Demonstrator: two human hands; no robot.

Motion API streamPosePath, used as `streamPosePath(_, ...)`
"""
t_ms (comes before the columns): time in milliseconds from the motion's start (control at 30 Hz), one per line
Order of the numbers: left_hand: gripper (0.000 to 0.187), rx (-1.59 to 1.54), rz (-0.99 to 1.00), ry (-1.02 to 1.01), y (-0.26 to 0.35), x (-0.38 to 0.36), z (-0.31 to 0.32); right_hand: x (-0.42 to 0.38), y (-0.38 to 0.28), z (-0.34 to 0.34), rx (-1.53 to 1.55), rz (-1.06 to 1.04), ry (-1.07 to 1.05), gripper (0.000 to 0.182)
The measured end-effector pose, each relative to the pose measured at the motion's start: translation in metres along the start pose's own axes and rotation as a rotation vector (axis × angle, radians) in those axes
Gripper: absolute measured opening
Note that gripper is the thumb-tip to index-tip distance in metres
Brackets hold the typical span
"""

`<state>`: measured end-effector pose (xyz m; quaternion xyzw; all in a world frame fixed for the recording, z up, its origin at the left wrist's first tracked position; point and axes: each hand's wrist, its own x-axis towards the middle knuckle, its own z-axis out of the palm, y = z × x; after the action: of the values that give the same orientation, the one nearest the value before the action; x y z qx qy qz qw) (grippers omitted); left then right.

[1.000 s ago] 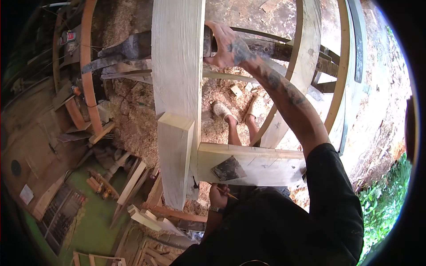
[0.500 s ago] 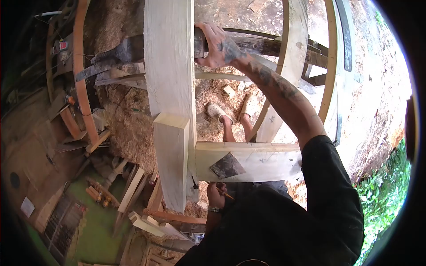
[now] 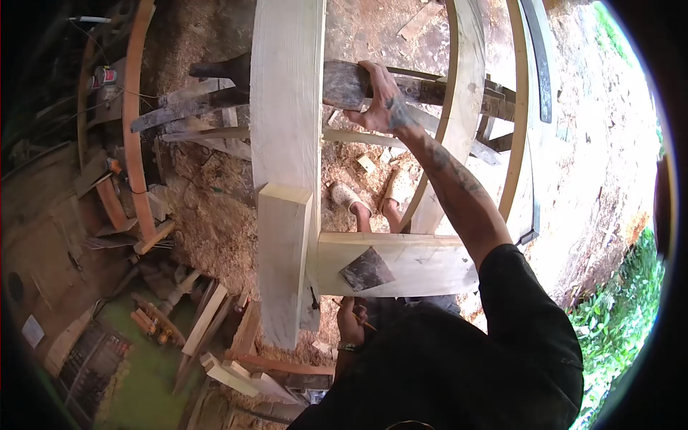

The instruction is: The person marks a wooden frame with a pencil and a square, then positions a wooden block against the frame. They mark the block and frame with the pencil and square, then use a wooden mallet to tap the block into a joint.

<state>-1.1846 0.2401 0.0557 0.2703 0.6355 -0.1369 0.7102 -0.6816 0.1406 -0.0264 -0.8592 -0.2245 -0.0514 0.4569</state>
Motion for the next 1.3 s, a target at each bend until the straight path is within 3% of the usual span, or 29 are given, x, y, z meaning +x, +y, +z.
streamPosePath(267, 0.026, -0.029, 0.026, -0.034, -0.004, 0.005, -0.026, 0.006, 0.019, -0.018, 0.006, -0.071, -0.066, 0.097)
streamPosePath(400, 0.027, -0.019, 0.023, -0.008, -0.013, 0.005, -0.036, 0.011, 0.039, -0.039, 0.047, -0.006, -0.058, 0.097)
streamPosePath(633, 0.027, 0.014, 0.011, 0.000, -0.032, 0.005, -0.039, 0.033, 0.044, -0.059, -0.177, 0.185, 0.086, 0.095)
streamPosePath(800, 0.026, 0.061, -0.030, 0.004, -0.030, 0.010, -0.034, 0.057, 0.032, -0.082, -0.223, 0.144, 0.084, 0.098)
streamPosePath(867, 0.027, 0.102, -0.024, 0.022, -0.026, 0.007, -0.027, 0.062, 0.031, -0.088, -0.205, 0.061, 0.127, 0.096)
streamPosePath(1000, 0.026, 0.215, -0.091, -0.052, -0.006, -0.001, -0.016, 0.063, -0.014, -0.126, -0.185, 0.130, 0.254, 0.096)
streamPosePath(1033, 0.026, 0.263, -0.098, -0.071, -0.005, -0.001, -0.016, 0.061, -0.029, -0.138, -0.202, 0.076, 0.311, 0.088)
streamPosePath(1167, 0.027, 0.356, -0.186, -0.251, 0.015, -0.011, -0.014, 0.039, -0.074, -0.206, -0.156, 0.114, 0.446, 0.091)
streamPosePath(1300, 0.029, 0.421, -0.264, -0.280, 0.024, -0.016, -0.020, 0.014, -0.095, -0.280, 0.130, 0.301, 0.676, 0.095)
